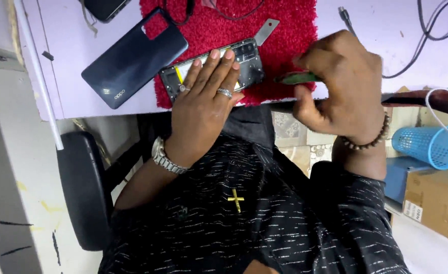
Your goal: Disassembling a smartphone by prying off the back cover and removing internal screws with a screwdriver.
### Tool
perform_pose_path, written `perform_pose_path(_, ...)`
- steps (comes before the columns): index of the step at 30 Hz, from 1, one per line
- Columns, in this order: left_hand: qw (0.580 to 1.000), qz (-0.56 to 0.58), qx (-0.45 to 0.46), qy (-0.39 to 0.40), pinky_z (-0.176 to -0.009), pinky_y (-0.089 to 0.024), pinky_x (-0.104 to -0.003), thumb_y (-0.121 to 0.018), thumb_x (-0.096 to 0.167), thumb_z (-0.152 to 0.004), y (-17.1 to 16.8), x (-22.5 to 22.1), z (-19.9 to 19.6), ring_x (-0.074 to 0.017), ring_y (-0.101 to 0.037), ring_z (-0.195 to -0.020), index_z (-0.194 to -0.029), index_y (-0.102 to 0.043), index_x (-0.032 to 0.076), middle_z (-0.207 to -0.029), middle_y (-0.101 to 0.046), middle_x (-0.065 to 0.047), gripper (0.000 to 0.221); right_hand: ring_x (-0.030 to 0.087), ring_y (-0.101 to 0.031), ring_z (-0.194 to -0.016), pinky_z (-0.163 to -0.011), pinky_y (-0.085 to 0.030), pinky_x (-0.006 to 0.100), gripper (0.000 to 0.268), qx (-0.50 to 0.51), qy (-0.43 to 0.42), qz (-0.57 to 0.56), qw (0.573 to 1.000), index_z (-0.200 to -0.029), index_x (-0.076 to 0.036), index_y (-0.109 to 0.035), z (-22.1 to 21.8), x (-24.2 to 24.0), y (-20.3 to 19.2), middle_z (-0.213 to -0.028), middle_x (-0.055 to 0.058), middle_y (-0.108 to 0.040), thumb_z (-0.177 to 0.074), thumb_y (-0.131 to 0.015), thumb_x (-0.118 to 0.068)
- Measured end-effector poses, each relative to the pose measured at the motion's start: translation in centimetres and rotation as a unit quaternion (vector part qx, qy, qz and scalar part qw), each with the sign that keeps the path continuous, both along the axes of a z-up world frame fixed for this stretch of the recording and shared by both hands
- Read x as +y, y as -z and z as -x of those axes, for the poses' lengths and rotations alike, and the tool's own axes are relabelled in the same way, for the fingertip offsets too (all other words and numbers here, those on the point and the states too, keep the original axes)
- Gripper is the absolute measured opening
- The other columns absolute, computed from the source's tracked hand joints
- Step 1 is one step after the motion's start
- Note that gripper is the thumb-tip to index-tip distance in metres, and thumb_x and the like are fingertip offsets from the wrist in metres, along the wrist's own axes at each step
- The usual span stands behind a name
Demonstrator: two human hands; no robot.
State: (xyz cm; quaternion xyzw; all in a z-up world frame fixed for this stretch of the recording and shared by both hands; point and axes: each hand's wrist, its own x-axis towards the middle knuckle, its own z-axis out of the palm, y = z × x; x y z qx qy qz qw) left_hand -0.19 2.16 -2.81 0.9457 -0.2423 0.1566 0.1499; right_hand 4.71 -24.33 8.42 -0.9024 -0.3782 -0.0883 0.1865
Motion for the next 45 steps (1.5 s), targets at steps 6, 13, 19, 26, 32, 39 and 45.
perform_pose_path(6, 1.000, 0.006, -0.004, -0.003, -0.135, -0.026, -0.048, -0.086, 0.036, -0.113, -0.6, -0.1, 0.1, -0.0284, -0.034, -0.160, -0.162, -0.059, 0.007, -0.170, -0.044, -0.010, 0.063, 0.034, -0.071, -0.090, -0.076, -0.057, 0.043, 0.032, 0.051, 0.003, 0.020, 0.998, -0.110, 0.005, -0.078, -0.4, 0.6, -0.7, -0.099, 0.020, -0.076, -0.119, -0.059, -0.020)
perform_pose_path(13, 1.000, 0.008, 0.012, -0.001, -0.134, -0.028, -0.051, -0.082, 0.031, -0.112, -1.2, -0.3, 0.2, -0.0320, -0.036, -0.159, -0.157, -0.062, 0.003, -0.168, -0.047, -0.013, 0.057, 0.038, -0.066, -0.101, -0.083, -0.053, 0.045, 0.022, 0.037, -0.009, -0.122, 0.992, -0.115, 0.010, -0.062, -0.4, 0.4, 0.4, -0.106, 0.024, -0.069, -0.110, -0.056, -0.010)
perform_pose_path(19, 0.999, 0.034, 0.001, -0.002, -0.132, -0.030, -0.056, -0.088, 0.021, -0.109, -2.4, -0.9, 0.2, -0.0388, -0.041, -0.155, -0.152, -0.065, 0.000, -0.163, -0.053, -0.018, 0.054, 0.039, -0.069, -0.091, -0.076, -0.054, 0.043, 0.020, -0.011, -0.054, -0.247, 0.968, -0.116, 0.006, -0.045, -1.0, 0.3, 1.6, -0.098, 0.025, -0.062, -0.118, -0.051, -0.014)
perform_pose_path(26, 0.998, 0.067, -0.019, -0.007, -0.129, -0.038, -0.056, -0.078, -0.001, -0.112, -3.6, -1.0, 0.3, -0.0389, -0.042, -0.152, -0.149, -0.066, 0.002, -0.159, -0.054, -0.022, 0.038, 0.020, -0.056, -0.073, -0.061, -0.048, 0.033, 0.015, 0.087, -0.093, -0.007, 0.992, -0.108, -0.002, -0.066, -1.0, 0.1, 1.2, -0.090, 0.010, -0.061, -0.099, -0.056, 0.004)
perform_pose_path(32, 0.995, 0.091, -0.026, -0.040, -0.110, -0.056, -0.051, -0.094, 0.031, -0.095, -2.6, -0.6, 0.1, -0.0356, -0.062, -0.124, -0.130, -0.068, -0.003, -0.131, -0.068, -0.017, 0.056, 0.030, -0.074, -0.089, -0.069, -0.059, 0.041, 0.011, 0.073, -0.074, 0.119, 0.987, -0.111, -0.004, -0.072, -2.0, 2.5, 1.8, -0.099, 0.010, -0.077, -0.108, -0.075, -0.014)
perform_pose_path(39, 0.995, 0.087, -0.029, -0.046, -0.111, -0.054, -0.050, -0.091, 0.033, -0.097, -2.4, -0.5, 0.2, -0.0342, -0.063, -0.125, -0.131, -0.069, -0.002, -0.131, -0.069, -0.015, 0.054, 0.028, -0.070, -0.077, -0.054, -0.054, 0.041, 0.013, 0.023, -0.077, 0.193, 0.978, -0.106, -0.006, -0.066, -2.0, 3.7, 2.0, -0.089, 0.008, -0.070, -0.112, -0.069, -0.017)
perform_pose_path(45, 0.996, 0.072, -0.026, -0.047, -0.112, -0.053, -0.049, -0.081, 0.037, -0.103, -2.4, -0.5, 0.2, -0.0338, -0.063, -0.127, -0.132, -0.070, -0.001, -0.133, -0.069, -0.015, 0.049, 0.020, -0.062, -0.060, -0.043, -0.050, 0.035, 0.022, -0.067, -0.082, 0.330, 0.938, -0.092, -0.014, -0.055, -1.4, 5.1, 1.8, -0.075, 0.001, -0.060, -0.114, -0.060, -0.014)
